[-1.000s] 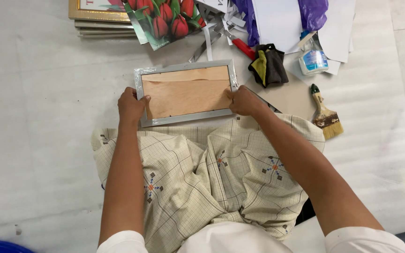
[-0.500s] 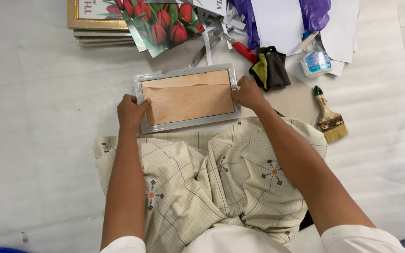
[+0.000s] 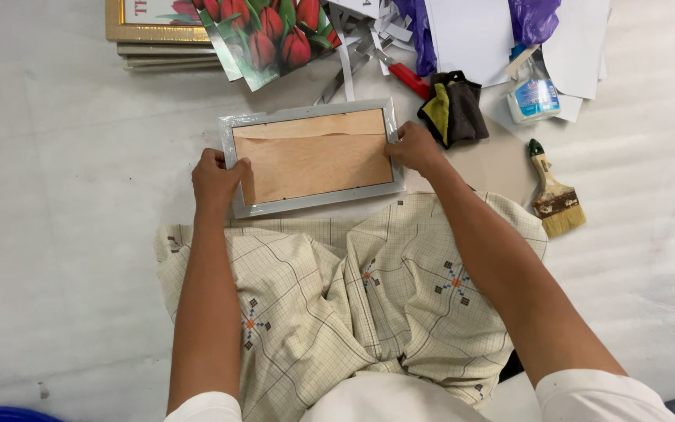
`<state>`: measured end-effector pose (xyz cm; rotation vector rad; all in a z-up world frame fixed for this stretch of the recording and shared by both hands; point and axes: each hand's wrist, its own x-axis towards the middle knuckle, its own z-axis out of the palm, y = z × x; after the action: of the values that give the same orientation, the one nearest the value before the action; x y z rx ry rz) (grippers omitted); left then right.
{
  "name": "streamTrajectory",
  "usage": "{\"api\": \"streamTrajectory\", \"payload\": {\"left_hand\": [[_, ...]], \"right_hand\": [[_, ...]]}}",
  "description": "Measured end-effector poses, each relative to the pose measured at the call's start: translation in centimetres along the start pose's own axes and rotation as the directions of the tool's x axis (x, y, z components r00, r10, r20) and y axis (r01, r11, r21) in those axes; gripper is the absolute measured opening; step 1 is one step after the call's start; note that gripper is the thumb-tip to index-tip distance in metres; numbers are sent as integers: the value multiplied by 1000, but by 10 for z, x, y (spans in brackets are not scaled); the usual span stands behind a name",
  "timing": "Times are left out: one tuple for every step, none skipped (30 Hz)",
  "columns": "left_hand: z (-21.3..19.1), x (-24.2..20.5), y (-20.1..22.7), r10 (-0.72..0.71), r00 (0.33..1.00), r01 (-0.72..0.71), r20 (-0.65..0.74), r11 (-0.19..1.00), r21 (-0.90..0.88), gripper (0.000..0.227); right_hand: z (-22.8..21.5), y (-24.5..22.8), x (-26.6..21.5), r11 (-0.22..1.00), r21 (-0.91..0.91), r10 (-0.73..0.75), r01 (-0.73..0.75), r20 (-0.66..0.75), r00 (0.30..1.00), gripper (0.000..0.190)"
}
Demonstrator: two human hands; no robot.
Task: Assembling an art frame by applying adhesive with a brush and layering paper and cardboard components.
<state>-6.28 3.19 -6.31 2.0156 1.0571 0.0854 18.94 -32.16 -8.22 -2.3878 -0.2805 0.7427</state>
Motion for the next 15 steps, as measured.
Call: {"api": "streamTrajectory", "payload": {"left_hand": [[1, 1, 0, 1, 1000, -1, 2, 1000, 0, 56], [1, 1, -1, 0, 1000, 0, 4, 1000, 6, 55], [1, 1, -1, -2, 1000, 2, 4, 1000, 12, 54], [0, 0, 0, 0, 1000, 0, 3, 1000, 11, 54], [0, -1, 0, 4, 1000, -4, -6, 1000, -14, 51], [0, -3, 1, 7, 1000, -8, -15, 999, -39, 48], [1, -2, 1, 6, 1000, -7, -16, 999, -40, 48], [2, -1, 1, 17, 1000, -19, -19, 997, -69, 46], [1, -3, -2, 24, 999, -26, -24, 995, -95, 44], [0, -5, -6, 18, 999, -21, -28, 995, -95, 44], [1, -6, -7, 33, 999, -36, -37, 995, -88, 45], [1, -6, -7, 48, 998, -52, -46, 995, -82, 45], [3, -4, -10, 46, 998, -50, -48, 995, -83, 45], [5, -2, -13, 45, 997, -50, -62, 996, -74, 46], [8, -1, -17, 44, 996, -49, -74, 997, -63, 46]], "right_hand": [[-1, 0, -1, 1000, 0, 1, -1, -2, 1000, 64], [-2, 0, -2, 1000, 18, 11, -11, 9, 1000, 64], [-3, -1, -3, 999, 36, 18, -19, 19, 1000, 64], [-2, 0, -2, 999, 36, 18, -18, 17, 1000, 64], [-1, 1, -1, 994, 101, 32, -34, 20, 999, 67], [0, 3, -1, 985, 165, 46, -50, 23, 999, 70], [-1, 6, 3, 985, 163, 45, -48, 24, 999, 70], [-1, 9, 7, 984, 170, 50, -56, 41, 998, 69], [2, 12, 10, 982, 177, 53, -64, 63, 997, 67], [1, 4, 1, 983, 175, 51, -62, 69, 996, 67], [-3, -5, -6, 979, 184, 70, -83, 76, 995, 62], [-8, -14, -13, 976, 193, 90, -104, 83, 992, 57], [-9, -16, -14, 976, 191, 88, -103, 84, 993, 57], [-9, -18, -15, 970, 230, 67, -79, 62, 996, 55], [-9, -18, -17, 962, 268, 50, -58, 39, 998, 54]]}}
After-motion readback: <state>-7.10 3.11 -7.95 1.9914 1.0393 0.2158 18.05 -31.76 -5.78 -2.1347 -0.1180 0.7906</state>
